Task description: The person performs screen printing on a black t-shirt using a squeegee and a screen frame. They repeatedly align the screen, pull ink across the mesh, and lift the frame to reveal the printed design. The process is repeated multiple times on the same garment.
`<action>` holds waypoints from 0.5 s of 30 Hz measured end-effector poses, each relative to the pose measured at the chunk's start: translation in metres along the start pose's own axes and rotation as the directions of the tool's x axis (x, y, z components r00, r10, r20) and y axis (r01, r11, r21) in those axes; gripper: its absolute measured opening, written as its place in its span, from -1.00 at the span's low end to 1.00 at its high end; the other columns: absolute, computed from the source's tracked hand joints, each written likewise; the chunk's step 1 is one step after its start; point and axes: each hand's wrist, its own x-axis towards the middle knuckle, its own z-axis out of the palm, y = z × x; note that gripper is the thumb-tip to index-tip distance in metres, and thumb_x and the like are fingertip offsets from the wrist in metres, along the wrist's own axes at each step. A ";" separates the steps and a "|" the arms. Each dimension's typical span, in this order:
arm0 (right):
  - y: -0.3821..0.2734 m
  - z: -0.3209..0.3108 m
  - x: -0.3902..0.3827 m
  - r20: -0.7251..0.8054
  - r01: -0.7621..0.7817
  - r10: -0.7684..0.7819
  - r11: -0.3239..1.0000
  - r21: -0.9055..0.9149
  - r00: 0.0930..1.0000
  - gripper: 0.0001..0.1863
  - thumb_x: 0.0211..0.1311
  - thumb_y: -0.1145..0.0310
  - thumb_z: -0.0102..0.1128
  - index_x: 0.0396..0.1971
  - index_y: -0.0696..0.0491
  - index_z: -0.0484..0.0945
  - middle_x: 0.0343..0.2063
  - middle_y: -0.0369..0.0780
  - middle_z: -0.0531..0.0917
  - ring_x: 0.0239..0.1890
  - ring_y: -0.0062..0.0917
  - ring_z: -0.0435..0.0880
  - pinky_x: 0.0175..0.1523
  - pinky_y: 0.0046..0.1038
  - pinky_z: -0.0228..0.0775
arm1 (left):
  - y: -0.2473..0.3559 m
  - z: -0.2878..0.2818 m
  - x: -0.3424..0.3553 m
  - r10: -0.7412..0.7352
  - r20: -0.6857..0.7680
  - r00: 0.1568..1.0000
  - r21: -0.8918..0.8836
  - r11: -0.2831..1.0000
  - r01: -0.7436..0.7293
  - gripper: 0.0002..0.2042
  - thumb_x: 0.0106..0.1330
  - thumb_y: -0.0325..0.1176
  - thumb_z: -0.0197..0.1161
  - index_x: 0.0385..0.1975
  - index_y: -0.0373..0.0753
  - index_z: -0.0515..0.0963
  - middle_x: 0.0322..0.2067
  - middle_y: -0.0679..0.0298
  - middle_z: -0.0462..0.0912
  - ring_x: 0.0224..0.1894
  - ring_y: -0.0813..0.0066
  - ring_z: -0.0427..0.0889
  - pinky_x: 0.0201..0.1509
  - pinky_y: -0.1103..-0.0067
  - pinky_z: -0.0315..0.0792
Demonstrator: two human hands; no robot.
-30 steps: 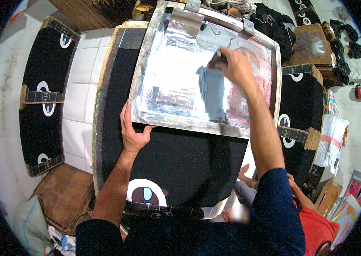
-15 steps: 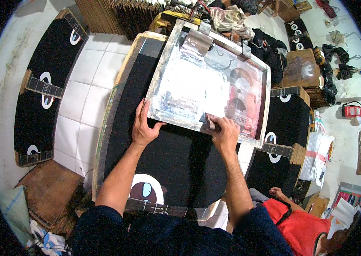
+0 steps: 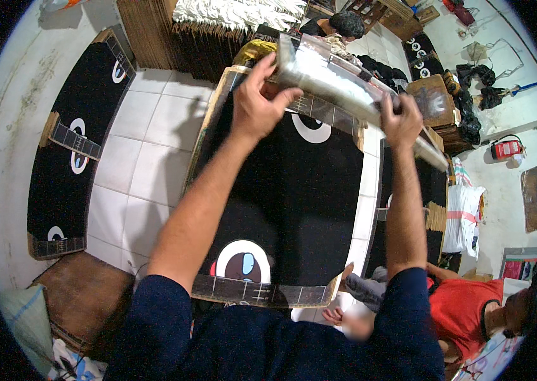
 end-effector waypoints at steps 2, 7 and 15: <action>0.013 -0.007 0.046 0.090 -0.084 0.091 0.993 -0.079 0.992 -0.50 0.24 -0.13 0.32 -0.38 0.10 0.69 -0.38 -0.05 0.73 -0.32 -0.08 0.74 -0.17 -0.16 0.54 | -0.020 -0.040 0.014 -0.003 0.089 0.996 0.022 1.000 0.001 -0.35 0.23 -0.53 0.51 0.35 -0.34 0.41 0.11 -0.02 0.66 -0.01 0.47 0.70 0.02 0.60 0.60; 0.035 -0.007 0.117 0.116 -0.109 0.135 0.971 -0.211 0.984 -0.27 0.19 -0.36 0.22 -0.04 0.05 0.75 -0.15 0.04 0.77 -0.02 -0.05 0.74 0.16 -0.18 0.51 | -0.166 -0.226 -0.139 -0.411 -0.108 0.905 0.300 0.855 0.424 -0.63 0.45 -0.38 0.28 0.20 -0.34 0.55 -0.06 0.06 0.78 -0.02 0.39 0.75 0.04 0.48 0.59; 0.059 -0.013 0.154 0.301 -0.171 0.213 0.972 -0.159 0.930 -0.34 0.25 -0.32 0.20 -0.18 0.07 0.75 -0.31 0.05 0.74 -0.23 -0.17 0.75 0.01 -0.26 0.49 | -0.213 -0.369 -0.610 -0.995 -0.048 0.083 0.578 0.040 0.815 -0.58 0.49 -0.01 0.23 -0.15 -0.33 0.73 -0.30 0.18 0.82 -0.22 0.34 0.77 -0.18 0.39 0.56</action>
